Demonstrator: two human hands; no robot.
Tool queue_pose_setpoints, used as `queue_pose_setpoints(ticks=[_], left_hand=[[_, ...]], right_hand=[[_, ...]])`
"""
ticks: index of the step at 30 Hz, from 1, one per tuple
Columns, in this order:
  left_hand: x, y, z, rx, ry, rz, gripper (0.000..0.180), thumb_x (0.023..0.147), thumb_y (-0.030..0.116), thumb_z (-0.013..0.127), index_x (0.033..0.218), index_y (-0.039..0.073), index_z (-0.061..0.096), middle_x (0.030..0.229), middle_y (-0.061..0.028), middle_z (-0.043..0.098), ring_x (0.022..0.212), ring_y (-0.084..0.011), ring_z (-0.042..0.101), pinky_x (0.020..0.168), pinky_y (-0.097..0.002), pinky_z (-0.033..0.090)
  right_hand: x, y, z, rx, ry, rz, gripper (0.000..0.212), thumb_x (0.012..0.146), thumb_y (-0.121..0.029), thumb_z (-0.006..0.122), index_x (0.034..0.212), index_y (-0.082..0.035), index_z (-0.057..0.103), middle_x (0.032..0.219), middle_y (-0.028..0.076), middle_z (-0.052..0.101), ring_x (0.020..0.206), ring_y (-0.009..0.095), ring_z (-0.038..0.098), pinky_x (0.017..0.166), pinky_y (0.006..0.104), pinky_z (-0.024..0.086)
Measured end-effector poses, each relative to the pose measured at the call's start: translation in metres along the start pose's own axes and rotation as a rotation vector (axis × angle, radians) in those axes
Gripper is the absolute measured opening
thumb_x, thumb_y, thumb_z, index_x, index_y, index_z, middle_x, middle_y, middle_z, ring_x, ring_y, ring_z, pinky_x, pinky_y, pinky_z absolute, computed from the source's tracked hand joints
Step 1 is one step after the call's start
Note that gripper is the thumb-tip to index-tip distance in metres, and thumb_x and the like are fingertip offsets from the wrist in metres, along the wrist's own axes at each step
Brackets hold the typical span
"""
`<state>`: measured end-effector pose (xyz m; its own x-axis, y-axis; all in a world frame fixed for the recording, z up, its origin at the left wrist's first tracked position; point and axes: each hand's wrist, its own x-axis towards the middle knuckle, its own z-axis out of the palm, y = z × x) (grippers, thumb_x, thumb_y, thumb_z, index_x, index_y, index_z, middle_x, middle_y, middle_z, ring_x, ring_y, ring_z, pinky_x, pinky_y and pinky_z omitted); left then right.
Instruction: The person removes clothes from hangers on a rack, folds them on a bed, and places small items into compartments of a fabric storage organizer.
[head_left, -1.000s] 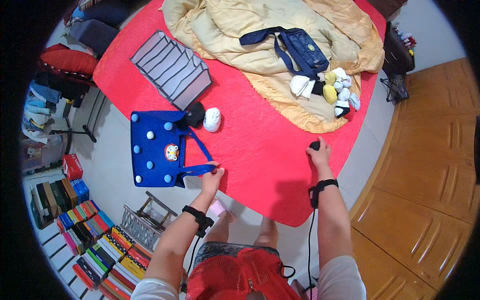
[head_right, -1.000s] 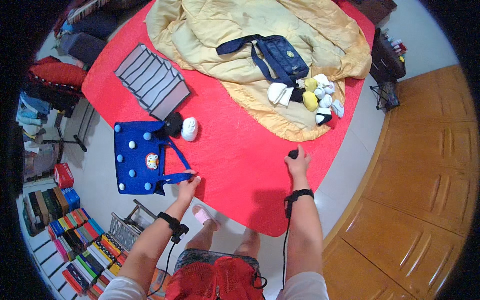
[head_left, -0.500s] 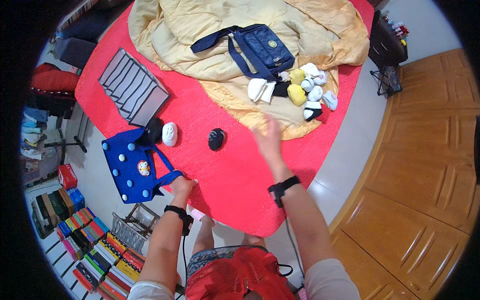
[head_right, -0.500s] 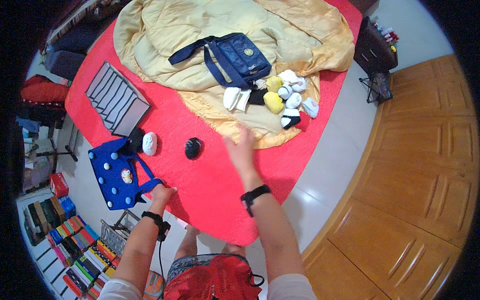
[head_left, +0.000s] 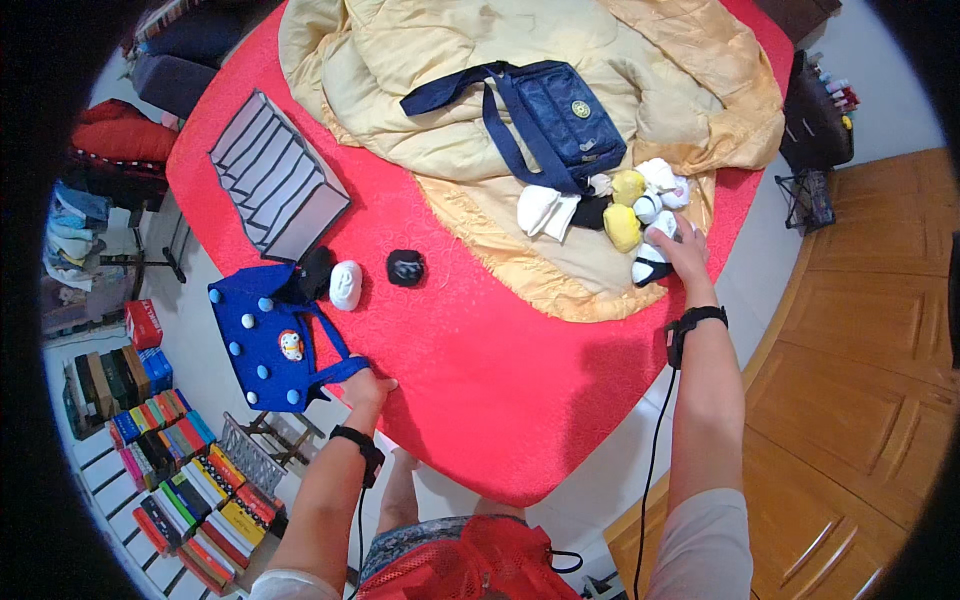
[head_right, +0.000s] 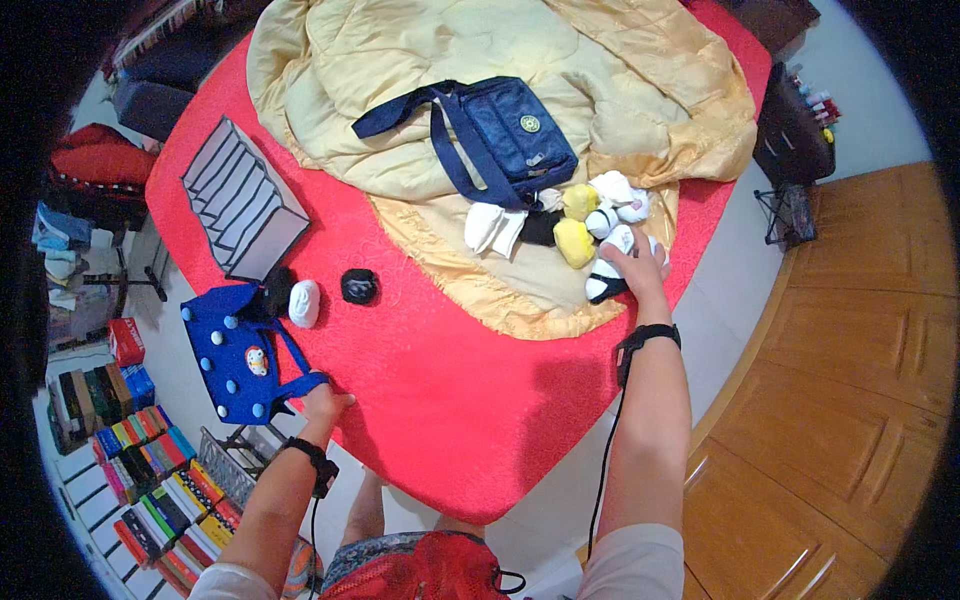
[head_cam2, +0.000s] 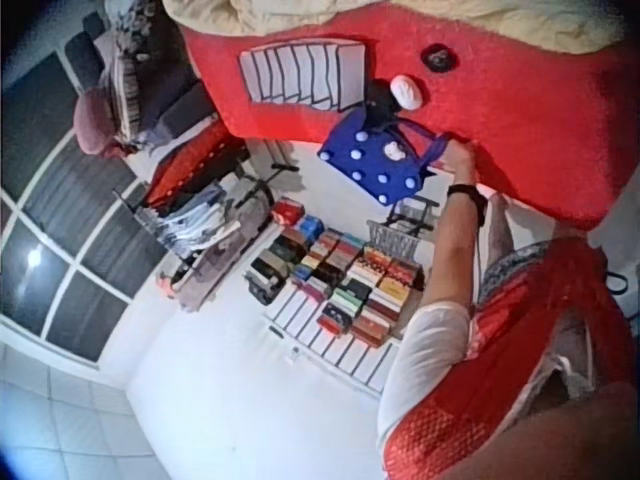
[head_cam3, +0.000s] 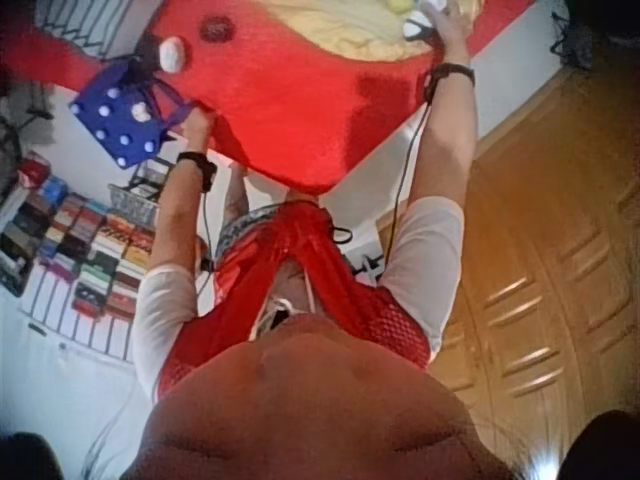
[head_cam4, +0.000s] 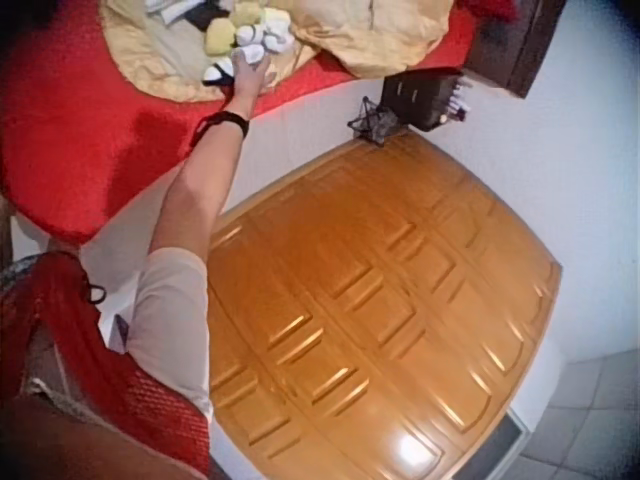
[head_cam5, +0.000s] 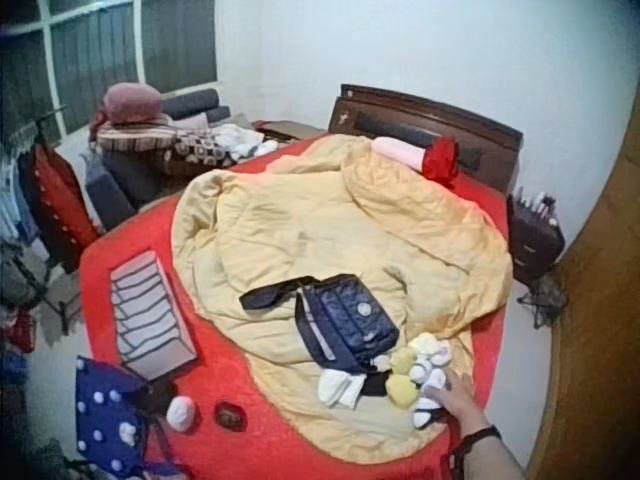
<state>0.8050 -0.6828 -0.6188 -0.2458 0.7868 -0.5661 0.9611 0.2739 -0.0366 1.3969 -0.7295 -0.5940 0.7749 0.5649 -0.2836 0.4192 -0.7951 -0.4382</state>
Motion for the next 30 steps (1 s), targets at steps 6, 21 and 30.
queue_pose_setpoints(ticks=[6, 21, 30], left_hand=[[-0.007, 0.01, -0.004, 0.031, 0.018, -0.035, 0.076, 0.063, 0.027, 0.089, 0.122, 0.011, 0.043, 0.121, -0.02, 0.057, 0.113, -0.0415, 0.057, 0.092, -0.0508, 0.049], [-0.007, 0.005, -0.007, -0.068, 0.027, -0.134, 0.081, 0.062, 0.026, 0.091, 0.124, 0.016, 0.04, 0.129, -0.0186, 0.054, 0.119, -0.0408, 0.055, 0.094, -0.052, 0.047], [-0.009, 0.014, -0.019, -0.004, -0.081, -0.09, 0.087, 0.063, 0.03, 0.09, 0.13, 0.011, 0.038, 0.129, -0.0218, 0.054, 0.117, -0.0427, 0.055, 0.097, -0.0522, 0.046]], right_hand=[[-0.011, -0.012, -0.002, -0.11, -0.052, 0.151, 0.083, 0.064, -0.057, 0.079, 0.137, -0.027, 0.052, 0.135, 0.023, 0.042, 0.128, 0.038, 0.042, 0.109, 0.0437, 0.033], [-0.118, -0.025, 0.042, 0.364, -0.243, 0.078, 0.065, 0.07, -0.039, 0.08, 0.127, -0.018, 0.057, 0.13, 0.016, 0.034, 0.12, 0.034, 0.042, 0.106, 0.039, 0.036], [-0.157, -0.056, 0.083, 0.472, -0.148, 0.197, 0.081, 0.067, -0.038, 0.081, 0.138, -0.011, 0.051, 0.155, 0.022, 0.007, 0.141, 0.035, 0.024, 0.115, 0.0379, 0.026]])
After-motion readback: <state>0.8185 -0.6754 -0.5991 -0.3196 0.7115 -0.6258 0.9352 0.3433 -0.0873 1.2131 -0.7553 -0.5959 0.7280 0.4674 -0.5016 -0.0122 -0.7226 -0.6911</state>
